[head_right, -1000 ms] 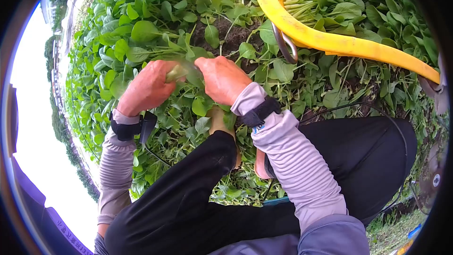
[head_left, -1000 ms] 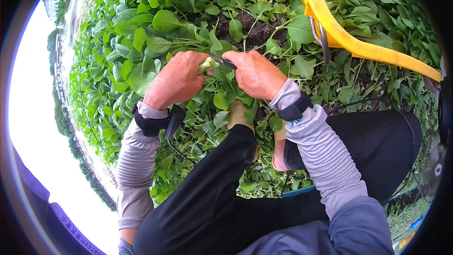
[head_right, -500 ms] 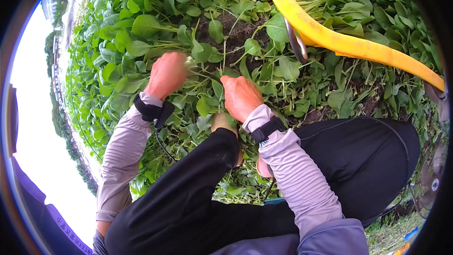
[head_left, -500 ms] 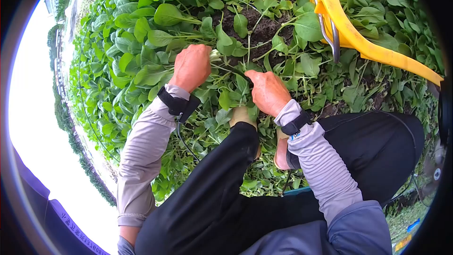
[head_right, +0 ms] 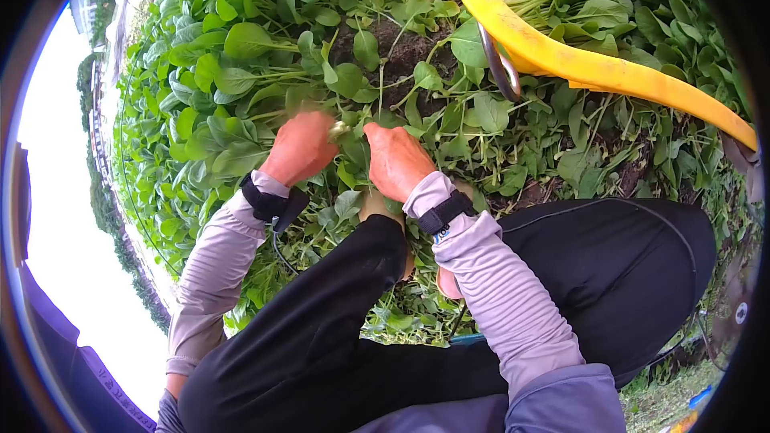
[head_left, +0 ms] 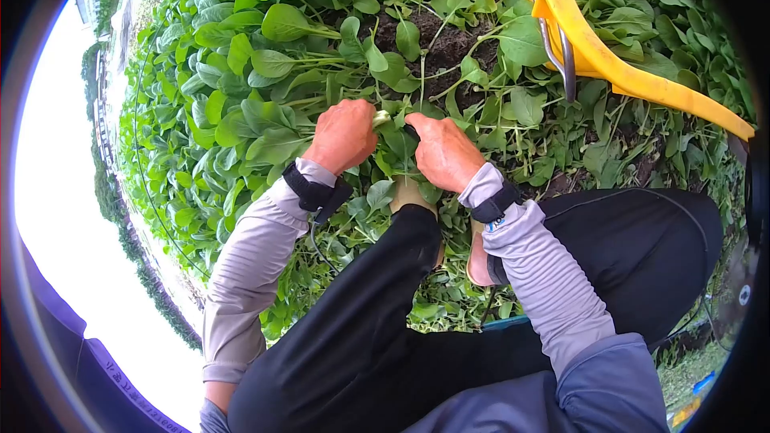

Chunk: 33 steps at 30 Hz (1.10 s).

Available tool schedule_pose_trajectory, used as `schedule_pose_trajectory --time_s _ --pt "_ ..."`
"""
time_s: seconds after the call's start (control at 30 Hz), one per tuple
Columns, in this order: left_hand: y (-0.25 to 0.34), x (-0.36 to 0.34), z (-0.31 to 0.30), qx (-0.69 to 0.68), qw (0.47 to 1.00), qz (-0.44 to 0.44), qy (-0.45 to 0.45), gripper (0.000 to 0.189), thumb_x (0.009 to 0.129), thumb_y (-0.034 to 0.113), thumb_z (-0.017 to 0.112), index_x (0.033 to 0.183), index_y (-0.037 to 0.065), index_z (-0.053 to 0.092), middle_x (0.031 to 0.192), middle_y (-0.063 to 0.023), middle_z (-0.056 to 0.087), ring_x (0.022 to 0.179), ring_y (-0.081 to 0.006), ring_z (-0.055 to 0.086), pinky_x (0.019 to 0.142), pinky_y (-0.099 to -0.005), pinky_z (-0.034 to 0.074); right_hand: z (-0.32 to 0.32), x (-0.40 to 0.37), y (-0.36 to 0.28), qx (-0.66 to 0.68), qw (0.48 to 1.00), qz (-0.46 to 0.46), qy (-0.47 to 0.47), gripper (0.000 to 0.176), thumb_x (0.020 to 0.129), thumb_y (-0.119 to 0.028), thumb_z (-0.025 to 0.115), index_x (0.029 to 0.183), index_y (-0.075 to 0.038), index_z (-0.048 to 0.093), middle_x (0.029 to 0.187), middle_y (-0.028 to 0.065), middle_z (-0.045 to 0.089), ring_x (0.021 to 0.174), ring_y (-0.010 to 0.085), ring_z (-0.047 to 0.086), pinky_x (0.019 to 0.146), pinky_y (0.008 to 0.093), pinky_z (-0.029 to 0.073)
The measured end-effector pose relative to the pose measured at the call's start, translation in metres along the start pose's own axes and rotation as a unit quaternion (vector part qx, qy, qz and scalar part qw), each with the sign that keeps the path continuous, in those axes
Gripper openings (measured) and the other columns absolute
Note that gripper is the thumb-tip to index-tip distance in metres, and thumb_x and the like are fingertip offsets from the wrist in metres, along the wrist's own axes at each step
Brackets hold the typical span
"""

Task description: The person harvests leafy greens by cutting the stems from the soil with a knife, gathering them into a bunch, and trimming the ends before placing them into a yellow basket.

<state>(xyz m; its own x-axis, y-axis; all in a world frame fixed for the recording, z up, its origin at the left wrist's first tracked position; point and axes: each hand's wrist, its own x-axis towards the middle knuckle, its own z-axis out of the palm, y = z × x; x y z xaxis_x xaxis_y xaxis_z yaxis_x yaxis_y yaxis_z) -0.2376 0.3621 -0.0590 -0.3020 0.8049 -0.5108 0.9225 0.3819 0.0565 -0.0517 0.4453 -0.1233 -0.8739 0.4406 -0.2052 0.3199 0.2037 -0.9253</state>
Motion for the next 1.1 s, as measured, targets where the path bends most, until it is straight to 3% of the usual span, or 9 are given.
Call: schedule_pose_trajectory --time_s 0.17,0.33,0.53,0.57,0.6,0.7,0.87,0.97,1.1 --pt "-0.017 0.009 0.023 0.012 0.998 -0.053 -0.033 0.017 0.079 0.011 0.066 0.088 -0.002 0.072 0.093 -0.0263 0.073 0.092 -0.0465 0.072 0.083 -0.0552 0.058 0.022 0.008 0.008 0.015 1.000 0.012 0.004 0.043 0.085 0.001 0.058 0.128 0.005 0.064 0.094 0.0370 0.069 0.091 0.0536 0.068 0.085 0.0568 0.056" --pt "-0.019 0.000 0.017 0.017 0.999 0.023 0.034 0.016 0.082 0.010 0.064 0.088 -0.002 0.072 0.094 -0.0268 0.073 0.093 -0.0464 0.072 0.085 -0.0543 0.058 0.022 0.013 0.003 0.006 0.998 0.065 -0.026 0.045 0.084 0.001 0.059 0.128 0.004 0.066 0.099 0.0353 0.071 0.096 0.0522 0.069 0.091 0.0550 0.056" --pt "-0.020 -0.006 -0.017 -0.062 0.998 0.013 -0.011 0.018 0.084 0.013 0.067 0.090 -0.002 0.073 0.091 -0.0275 0.073 0.092 -0.0485 0.070 0.087 -0.0551 0.057 -0.044 0.000 -0.001 -0.072 0.981 0.051 -0.173 0.047 0.083 0.000 0.058 0.129 0.003 0.069 0.112 0.0301 0.073 0.108 0.0447 0.071 0.098 0.0477 0.056" --pt "-0.018 -0.006 -0.032 -0.088 0.995 0.014 -0.033 0.019 0.086 0.017 0.069 0.090 -0.002 0.074 0.082 -0.0231 0.073 0.081 -0.0411 0.073 0.077 -0.0498 0.057 -0.068 0.005 -0.017 -0.042 0.964 0.124 -0.233 0.048 0.082 -0.001 0.059 0.129 0.002 0.069 0.113 0.0292 0.073 0.107 0.0439 0.071 0.099 0.0475 0.056" --pt "-0.017 -0.008 -0.045 -0.087 0.996 0.014 -0.032 0.019 0.086 0.017 0.069 0.090 -0.002 0.074 0.082 -0.0231 0.073 0.081 -0.0411 0.073 0.077 -0.0498 0.057 -0.059 0.006 0.013 -0.077 0.985 -0.009 -0.155 0.046 0.082 -0.004 0.060 0.127 0.002 0.069 0.105 0.0271 0.074 0.100 0.0443 0.072 0.096 0.0479 0.057" --pt "-0.014 -0.015 -0.081 -0.278 0.954 -0.062 -0.091 0.022 0.092 0.017 0.076 0.104 -0.001 0.071 0.079 -0.0022 0.073 0.071 -0.0073 0.062 0.065 -0.0276 0.050 -0.092 0.006 -0.021 -0.007 1.000 -0.006 0.004 0.034 0.084 -0.004 0.058 0.113 0.006 0.070 0.098 0.0286 0.073 0.092 0.0473 0.071 0.085 0.0548 0.056" --pt "0.007 -0.021 -0.109 -0.414 0.905 -0.087 -0.040 0.017 0.099 0.018 0.072 0.100 0.001 0.072 0.082 -0.0027 0.074 0.072 -0.0082 0.063 0.066 -0.0271 0.051 -0.041 0.013 -0.086 0.082 0.929 -0.127 0.338 0.046 0.094 -0.001 0.061 0.140 0.000 0.057 0.103 0.0271 0.073 0.086 0.0479 0.070 0.076 0.0535 0.057" --pt "0.009 -0.020 -0.113 -0.487 0.867 -0.107 -0.001 0.017 0.098 0.018 0.073 0.104 0.002 0.071 0.084 -0.0030 0.075 0.075 -0.0085 0.065 0.069 -0.0260 0.051 0.002 -0.010 -0.068 0.079 0.985 0.013 0.156 0.047 0.096 -0.001 0.059 0.142 -0.001 0.055 0.113 0.0265 0.071 0.096 0.0460 0.071 0.081 0.0521 0.058" --pt "-0.005 -0.026 -0.128 -0.455 0.883 -0.109 0.030 0.016 0.099 0.016 0.073 0.105 0.001 0.070 0.090 -0.0043 0.075 0.077 -0.0098 0.066 0.074 -0.0261 0.052 0.047 -0.030 -0.025 0.124 0.965 0.052 0.225 0.045 0.098 -0.002 0.058 0.143 -0.001 0.055 0.115 0.0274 0.071 0.100 0.0456 0.071 0.085 0.0495 0.058"
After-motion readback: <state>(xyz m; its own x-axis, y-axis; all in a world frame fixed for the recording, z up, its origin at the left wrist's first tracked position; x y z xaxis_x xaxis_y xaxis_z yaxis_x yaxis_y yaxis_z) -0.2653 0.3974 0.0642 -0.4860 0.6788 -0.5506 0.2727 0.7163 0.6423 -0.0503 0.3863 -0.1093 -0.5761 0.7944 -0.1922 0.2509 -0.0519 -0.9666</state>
